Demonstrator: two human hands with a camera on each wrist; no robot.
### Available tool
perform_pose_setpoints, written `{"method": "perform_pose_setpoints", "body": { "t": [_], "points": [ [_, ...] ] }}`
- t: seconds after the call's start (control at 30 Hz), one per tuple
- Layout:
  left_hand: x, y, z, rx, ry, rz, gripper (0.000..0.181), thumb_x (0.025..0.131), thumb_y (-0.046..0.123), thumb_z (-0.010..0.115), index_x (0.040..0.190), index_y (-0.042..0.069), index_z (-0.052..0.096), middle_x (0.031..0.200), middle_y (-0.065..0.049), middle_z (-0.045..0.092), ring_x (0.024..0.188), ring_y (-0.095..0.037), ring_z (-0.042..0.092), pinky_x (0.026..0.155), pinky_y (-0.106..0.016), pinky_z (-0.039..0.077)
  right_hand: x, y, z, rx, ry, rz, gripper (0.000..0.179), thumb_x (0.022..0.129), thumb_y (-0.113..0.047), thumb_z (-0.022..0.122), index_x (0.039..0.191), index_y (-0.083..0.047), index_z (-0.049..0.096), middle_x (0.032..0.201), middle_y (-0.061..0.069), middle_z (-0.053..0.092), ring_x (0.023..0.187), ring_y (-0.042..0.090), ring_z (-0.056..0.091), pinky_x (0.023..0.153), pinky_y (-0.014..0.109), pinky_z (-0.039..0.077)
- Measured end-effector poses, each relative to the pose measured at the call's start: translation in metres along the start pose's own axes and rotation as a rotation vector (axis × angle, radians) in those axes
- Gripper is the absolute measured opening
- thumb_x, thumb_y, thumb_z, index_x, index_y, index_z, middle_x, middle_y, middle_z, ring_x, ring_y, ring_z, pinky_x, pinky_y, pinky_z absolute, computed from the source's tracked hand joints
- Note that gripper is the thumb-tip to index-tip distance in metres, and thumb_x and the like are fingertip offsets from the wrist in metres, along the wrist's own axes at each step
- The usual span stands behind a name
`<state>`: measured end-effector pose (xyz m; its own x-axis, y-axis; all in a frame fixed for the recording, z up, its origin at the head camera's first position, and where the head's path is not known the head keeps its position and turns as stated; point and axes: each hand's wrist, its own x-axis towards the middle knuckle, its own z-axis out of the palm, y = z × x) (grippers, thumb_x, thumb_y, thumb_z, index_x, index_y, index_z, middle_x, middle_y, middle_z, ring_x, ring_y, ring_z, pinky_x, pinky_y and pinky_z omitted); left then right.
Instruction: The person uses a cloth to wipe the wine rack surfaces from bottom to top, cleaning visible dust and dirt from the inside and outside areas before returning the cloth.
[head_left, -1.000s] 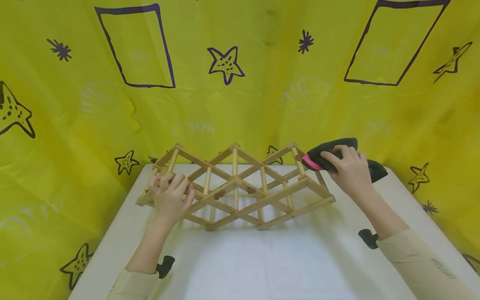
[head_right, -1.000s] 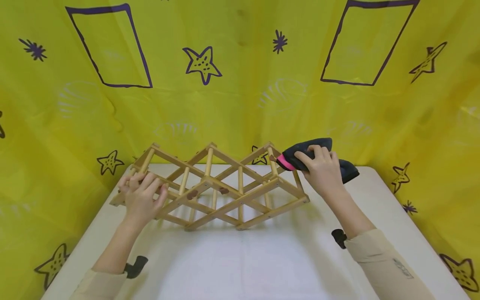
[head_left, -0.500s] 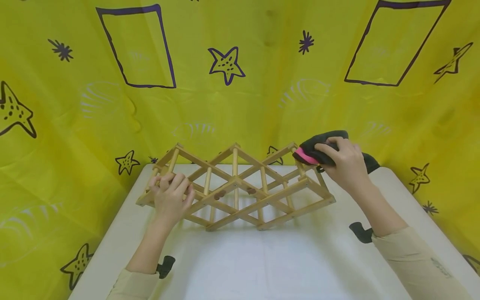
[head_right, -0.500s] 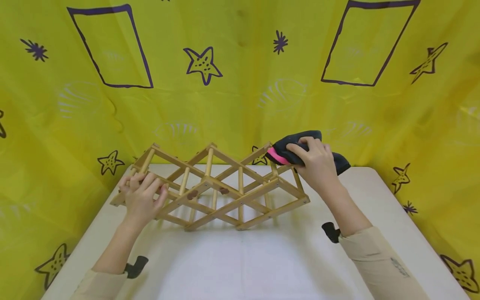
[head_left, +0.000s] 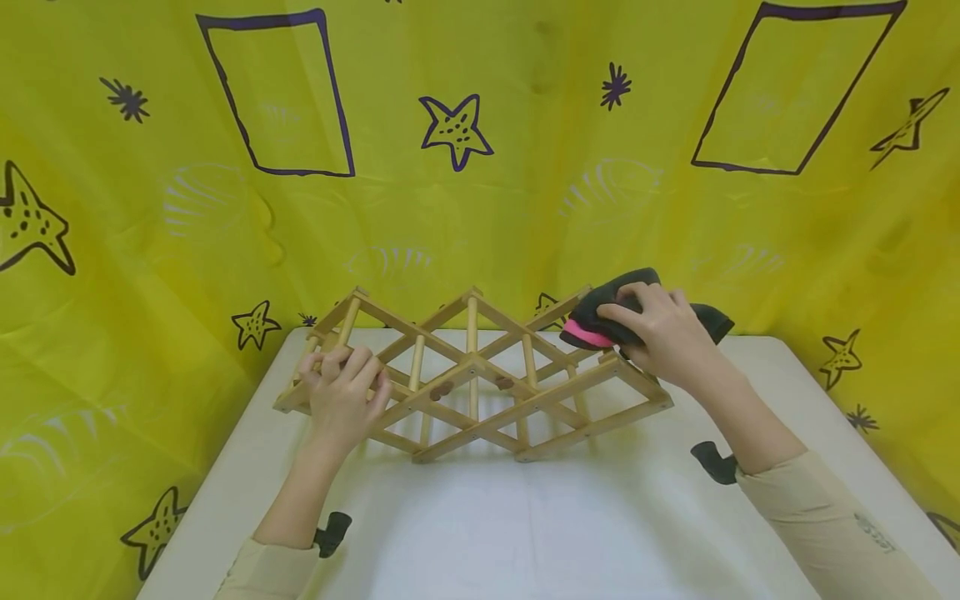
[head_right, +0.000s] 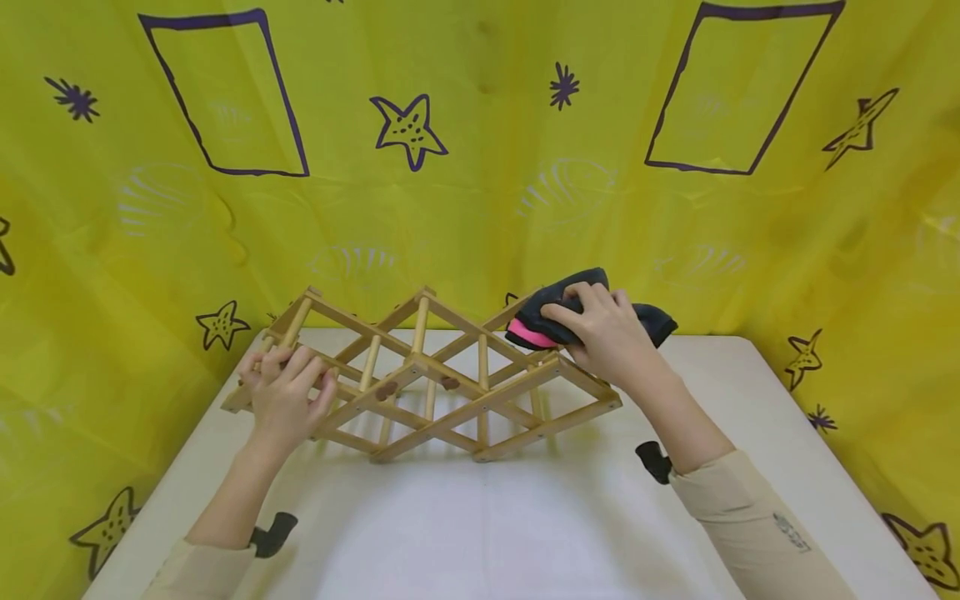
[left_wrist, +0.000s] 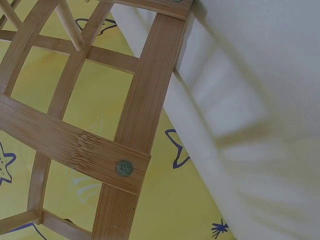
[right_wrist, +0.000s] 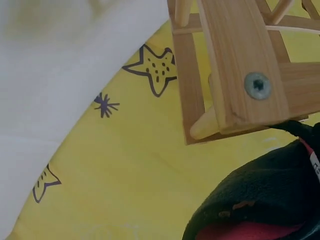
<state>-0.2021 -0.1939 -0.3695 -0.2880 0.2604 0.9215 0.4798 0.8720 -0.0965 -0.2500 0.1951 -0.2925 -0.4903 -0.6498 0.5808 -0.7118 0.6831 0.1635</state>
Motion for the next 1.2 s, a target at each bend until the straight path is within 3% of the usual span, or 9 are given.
{"method": "perform_pose_setpoints", "body": {
  "t": [0.13, 0.43, 0.63, 0.93, 1.2],
  "points": [
    [0.001, 0.0, 0.0, -0.004, 0.002, 0.004, 0.015, 0.079, 0.011, 0.047, 0.067, 0.003, 0.05, 0.073, -0.006, 0.048, 0.081, -0.029, 0.038, 0.077, -0.053, 0.019, 0.002, 0.002, 0.0, -0.025, -0.065, -0.045, 0.051, 0.062, -0.004, 0.078, 0.108, -0.015, 0.059, 0.105, 0.022, 0.051, 0.09, 0.04, 0.051, 0.069, 0.049, 0.038],
    [0.0, 0.001, 0.002, -0.014, 0.014, -0.007, 0.015, 0.078, 0.011, 0.046, 0.066, 0.003, 0.051, 0.073, -0.006, 0.05, 0.081, -0.029, 0.039, 0.077, -0.053, 0.019, 0.008, 0.002, -0.006, -0.069, -0.292, -0.084, 0.06, 0.069, -0.008, 0.068, 0.125, -0.016, 0.048, 0.127, 0.016, 0.042, 0.1, 0.032, 0.045, 0.072, 0.048, 0.038],
    [0.0, 0.001, 0.002, -0.018, 0.023, -0.003, 0.013, 0.077, 0.011, 0.047, 0.067, 0.003, 0.051, 0.074, -0.006, 0.05, 0.081, -0.03, 0.039, 0.077, -0.053, 0.019, 0.012, 0.002, -0.007, -0.085, -0.358, -0.134, 0.066, 0.067, -0.007, 0.073, 0.127, -0.014, 0.047, 0.13, 0.014, 0.042, 0.095, 0.03, 0.046, 0.073, 0.047, 0.04],
    [0.0, 0.0, 0.002, -0.028, 0.021, 0.003, 0.015, 0.078, 0.012, 0.047, 0.066, 0.004, 0.051, 0.074, -0.005, 0.05, 0.082, -0.028, 0.039, 0.077, -0.053, 0.018, 0.017, 0.005, 0.003, -0.043, -0.32, -0.172, 0.059, 0.064, 0.006, 0.076, 0.114, -0.014, 0.051, 0.121, 0.015, 0.047, 0.093, 0.034, 0.046, 0.072, 0.048, 0.044],
    [0.0, -0.001, 0.002, -0.016, 0.033, 0.021, 0.01, 0.074, 0.01, 0.05, 0.066, 0.004, 0.05, 0.073, -0.005, 0.05, 0.081, -0.028, 0.039, 0.075, -0.054, 0.019, 0.013, 0.013, 0.021, 0.007, -0.097, -0.252, 0.057, 0.058, 0.017, 0.073, 0.105, -0.008, 0.051, 0.108, 0.014, 0.05, 0.082, 0.032, 0.043, 0.063, 0.041, 0.041]
  ]
}}
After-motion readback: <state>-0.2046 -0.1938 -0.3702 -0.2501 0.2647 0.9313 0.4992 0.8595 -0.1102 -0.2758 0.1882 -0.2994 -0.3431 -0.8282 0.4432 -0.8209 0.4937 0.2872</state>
